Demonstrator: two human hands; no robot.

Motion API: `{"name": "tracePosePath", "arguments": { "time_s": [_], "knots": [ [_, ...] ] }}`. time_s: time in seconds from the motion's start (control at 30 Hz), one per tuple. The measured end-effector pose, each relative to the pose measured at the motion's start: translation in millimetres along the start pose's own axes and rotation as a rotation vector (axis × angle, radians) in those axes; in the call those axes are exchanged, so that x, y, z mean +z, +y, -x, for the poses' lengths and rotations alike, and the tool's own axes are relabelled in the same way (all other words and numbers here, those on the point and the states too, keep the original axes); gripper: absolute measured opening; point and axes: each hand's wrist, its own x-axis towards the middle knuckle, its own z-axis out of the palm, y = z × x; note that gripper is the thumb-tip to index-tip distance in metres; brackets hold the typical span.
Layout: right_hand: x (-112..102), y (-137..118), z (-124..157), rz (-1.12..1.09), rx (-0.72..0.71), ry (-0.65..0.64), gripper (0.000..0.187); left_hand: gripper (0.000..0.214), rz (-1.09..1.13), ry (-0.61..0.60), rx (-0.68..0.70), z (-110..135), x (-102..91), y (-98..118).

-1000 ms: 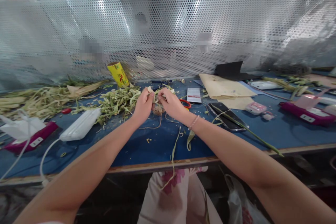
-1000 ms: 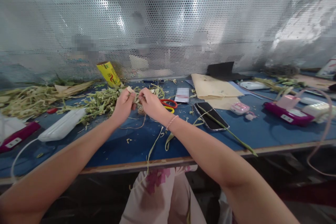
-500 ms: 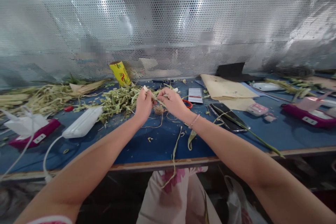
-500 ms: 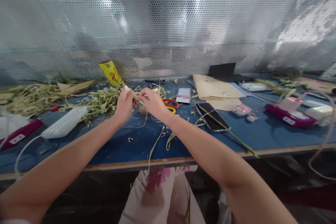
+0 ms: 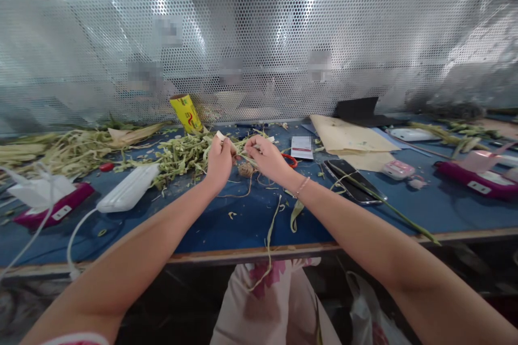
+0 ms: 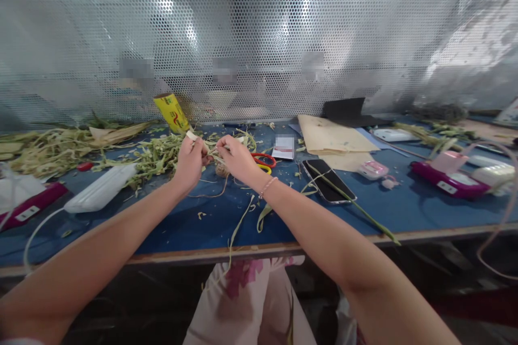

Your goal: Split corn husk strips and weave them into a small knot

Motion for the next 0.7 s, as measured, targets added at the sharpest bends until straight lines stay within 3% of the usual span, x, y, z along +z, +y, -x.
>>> {"name": "tracePosePath", "arguments": {
  "time_s": [0.17, 0.37, 0.53, 0.7],
  "knots": [
    [-3.8, 5.3, -0.1, 0.076, -0.091, 0.002, 0.011, 0.018, 0.06, -0.048, -0.045, 5.2, 1.0, 7.0],
    [-4.1, 6.7, 2.2, 0.132, -0.159, -0.072, 0.009, 0.022, 0.064, -0.139, -0.072, 2.3, 0.7, -0.5],
    [-4.9, 6.4, 2.6, 0.228, -0.109, -0.087, 0.005, 0.023, -0.061, -0.146, -0.016, 0.9, -1.3, -2.0],
    [-1.8, 4.7, 2.3, 0.173, -0.011, -0.074, 0.007, 0.024, -0.095, -0.183, 0.015, 2.5, 0.4, 2.1]
  ]
}}
